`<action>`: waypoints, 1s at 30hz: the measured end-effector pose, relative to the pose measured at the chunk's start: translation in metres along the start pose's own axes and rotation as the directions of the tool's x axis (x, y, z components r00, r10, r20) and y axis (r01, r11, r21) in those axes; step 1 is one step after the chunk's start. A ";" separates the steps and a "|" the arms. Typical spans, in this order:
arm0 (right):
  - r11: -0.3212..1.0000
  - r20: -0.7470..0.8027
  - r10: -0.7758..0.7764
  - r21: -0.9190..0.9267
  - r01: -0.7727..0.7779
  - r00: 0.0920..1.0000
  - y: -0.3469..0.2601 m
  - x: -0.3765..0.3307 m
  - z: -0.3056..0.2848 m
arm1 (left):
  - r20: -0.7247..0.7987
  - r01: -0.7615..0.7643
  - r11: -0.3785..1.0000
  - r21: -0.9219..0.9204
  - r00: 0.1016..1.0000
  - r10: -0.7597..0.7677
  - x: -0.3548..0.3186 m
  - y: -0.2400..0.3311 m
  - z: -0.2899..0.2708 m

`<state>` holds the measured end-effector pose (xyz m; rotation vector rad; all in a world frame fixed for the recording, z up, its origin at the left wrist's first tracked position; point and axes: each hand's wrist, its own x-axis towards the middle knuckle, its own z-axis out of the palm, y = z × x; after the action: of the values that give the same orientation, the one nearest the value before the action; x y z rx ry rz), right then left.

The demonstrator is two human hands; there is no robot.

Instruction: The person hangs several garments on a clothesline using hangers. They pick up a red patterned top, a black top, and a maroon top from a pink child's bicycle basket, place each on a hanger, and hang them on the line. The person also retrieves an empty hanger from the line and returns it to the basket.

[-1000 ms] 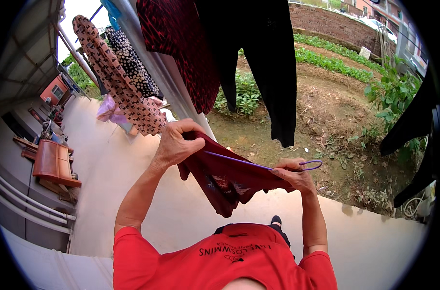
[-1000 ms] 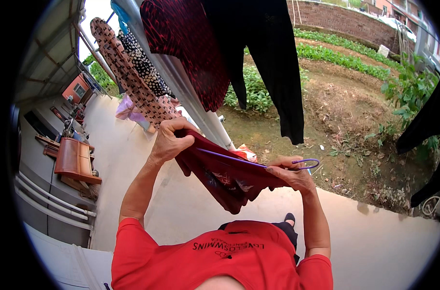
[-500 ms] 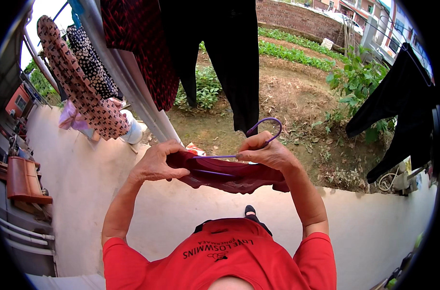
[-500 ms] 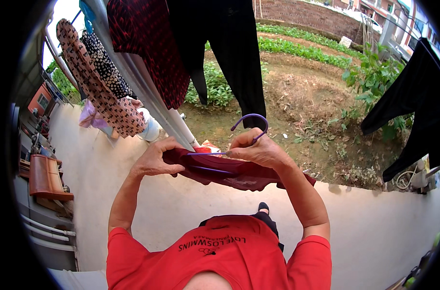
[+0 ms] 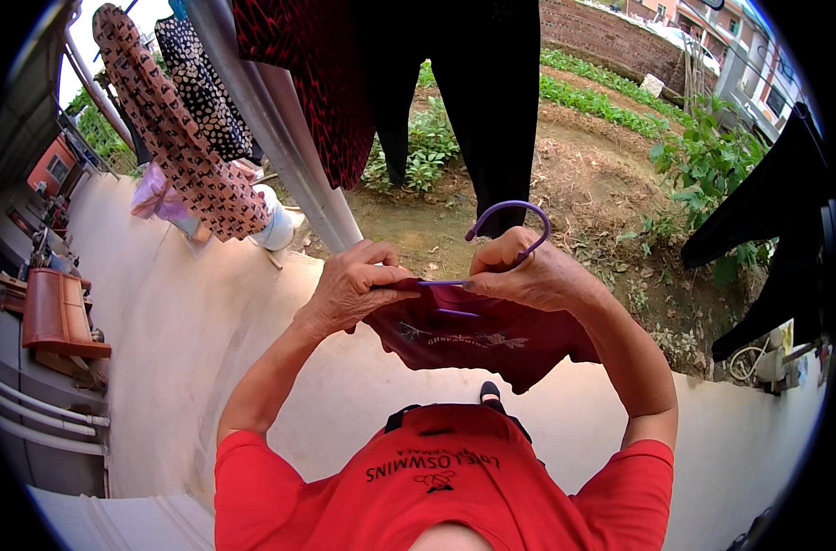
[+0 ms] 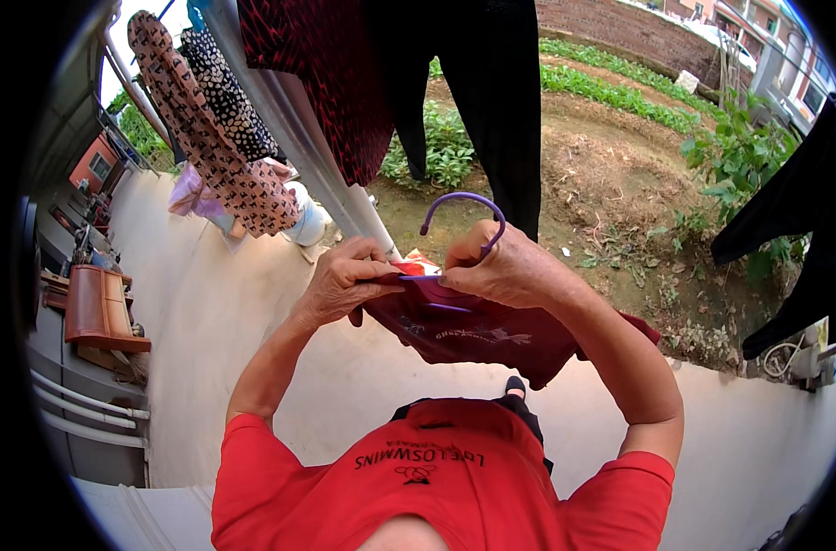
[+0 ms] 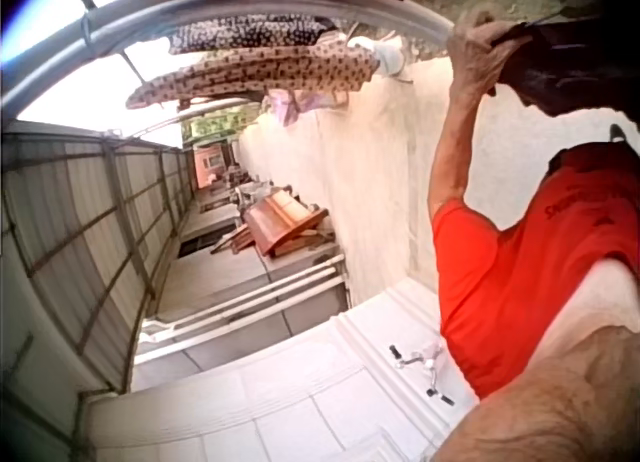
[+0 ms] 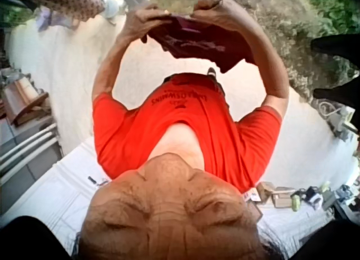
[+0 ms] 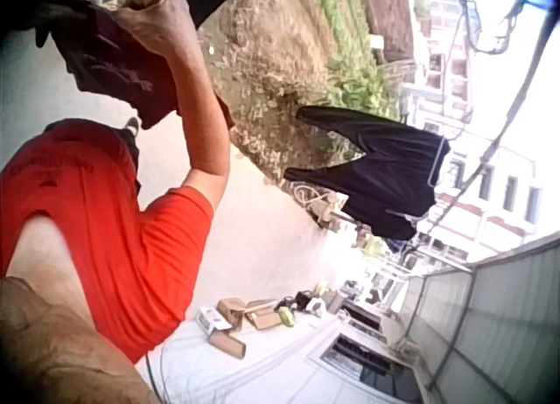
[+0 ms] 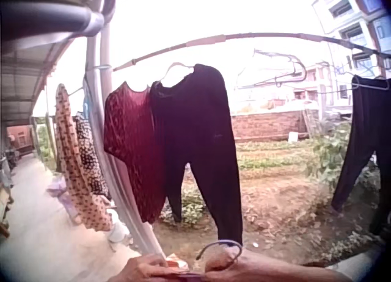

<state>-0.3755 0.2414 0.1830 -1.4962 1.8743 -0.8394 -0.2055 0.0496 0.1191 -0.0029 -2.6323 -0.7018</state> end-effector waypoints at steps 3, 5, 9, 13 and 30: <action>0.997 -0.009 -0.039 -0.063 0.038 0.999 -0.003 -0.009 -0.008 | -0.052 -0.056 0.997 0.054 0.997 0.059 -0.002 -0.004 -0.006; 0.997 0.018 0.016 -0.076 -0.015 1.000 -0.008 -0.008 -0.015 | -0.090 -0.111 0.987 0.114 0.989 0.121 0.001 -0.003 -0.009; 0.979 -0.015 -0.044 -0.199 0.041 0.999 -0.009 0.003 -0.001 | -0.132 -0.231 0.968 -0.097 0.967 0.218 0.013 0.004 0.013; 0.991 -0.018 -0.041 -0.127 0.038 0.999 -0.018 0.003 -0.014 | -0.272 -0.061 0.941 -0.332 0.962 -0.034 0.009 0.004 0.030; 0.941 -0.541 0.132 0.331 0.066 0.830 0.130 -0.139 -0.043 | -0.479 -0.098 0.947 -0.307 0.876 -0.065 0.013 -0.025 -0.034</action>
<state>-0.4608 0.4041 0.1179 -1.0631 1.9990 -1.6304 -0.2062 0.0101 0.1394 0.0494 -2.0153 -0.9783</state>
